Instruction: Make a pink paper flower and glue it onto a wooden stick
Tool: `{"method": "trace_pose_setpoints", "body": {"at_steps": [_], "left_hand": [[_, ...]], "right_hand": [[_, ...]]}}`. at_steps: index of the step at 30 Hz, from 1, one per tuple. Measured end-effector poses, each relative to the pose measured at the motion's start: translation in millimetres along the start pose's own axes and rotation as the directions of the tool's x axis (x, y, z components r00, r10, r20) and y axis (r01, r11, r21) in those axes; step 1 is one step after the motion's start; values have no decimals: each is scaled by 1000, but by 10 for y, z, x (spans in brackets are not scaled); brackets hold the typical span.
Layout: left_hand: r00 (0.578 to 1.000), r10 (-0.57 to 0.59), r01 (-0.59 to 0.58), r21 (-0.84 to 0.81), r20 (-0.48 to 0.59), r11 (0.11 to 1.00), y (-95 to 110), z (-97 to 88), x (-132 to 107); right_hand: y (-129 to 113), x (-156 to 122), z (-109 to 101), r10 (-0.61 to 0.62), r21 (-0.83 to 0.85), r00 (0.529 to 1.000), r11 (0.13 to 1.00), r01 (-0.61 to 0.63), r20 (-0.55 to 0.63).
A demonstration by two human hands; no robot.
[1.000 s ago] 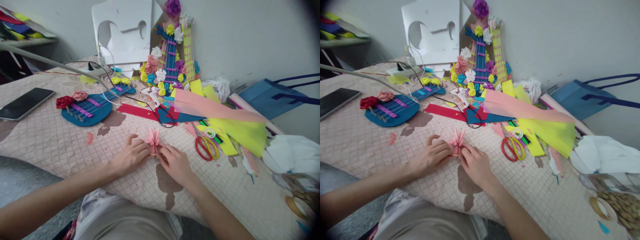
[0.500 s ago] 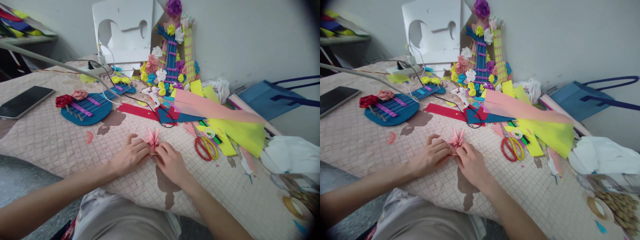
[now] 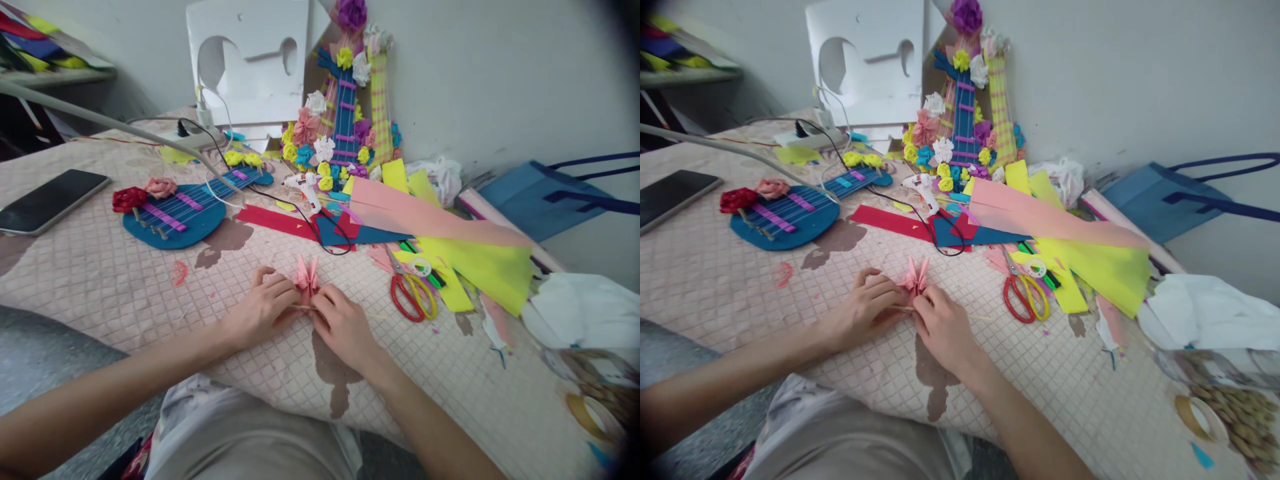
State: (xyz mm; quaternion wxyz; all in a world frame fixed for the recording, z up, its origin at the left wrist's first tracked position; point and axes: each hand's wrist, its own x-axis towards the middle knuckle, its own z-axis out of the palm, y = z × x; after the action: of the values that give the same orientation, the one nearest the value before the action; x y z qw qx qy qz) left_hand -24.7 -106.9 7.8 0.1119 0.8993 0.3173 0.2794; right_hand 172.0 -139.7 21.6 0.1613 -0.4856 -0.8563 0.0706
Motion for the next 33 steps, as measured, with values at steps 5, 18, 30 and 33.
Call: {"method": "trace_pose_setpoints", "body": {"at_steps": [5, 18, 30, 33], "left_hand": [[999, -10, 9, 5, 32, 1000, 3, -4, 4], [998, -29, 29, 0, 52, 1000, 43, -37, 38], [1000, -26, 25, -36, -8, 999, 44, -27, 12], [999, 28, -30, -49, -44, 998, 24, -25, -9]], "right_hand": [[-6, 4, -8, -8, 1, 1000, 1000, 8, 0], [-9, 12, -2, -6, -16, 1000, 1000, 6, -8], [-21, 20, -1, 23, 48, 1000, 999, -23, -10], [-14, 22, -2, 14, 49, 1000, 999, -13, -23]]}}
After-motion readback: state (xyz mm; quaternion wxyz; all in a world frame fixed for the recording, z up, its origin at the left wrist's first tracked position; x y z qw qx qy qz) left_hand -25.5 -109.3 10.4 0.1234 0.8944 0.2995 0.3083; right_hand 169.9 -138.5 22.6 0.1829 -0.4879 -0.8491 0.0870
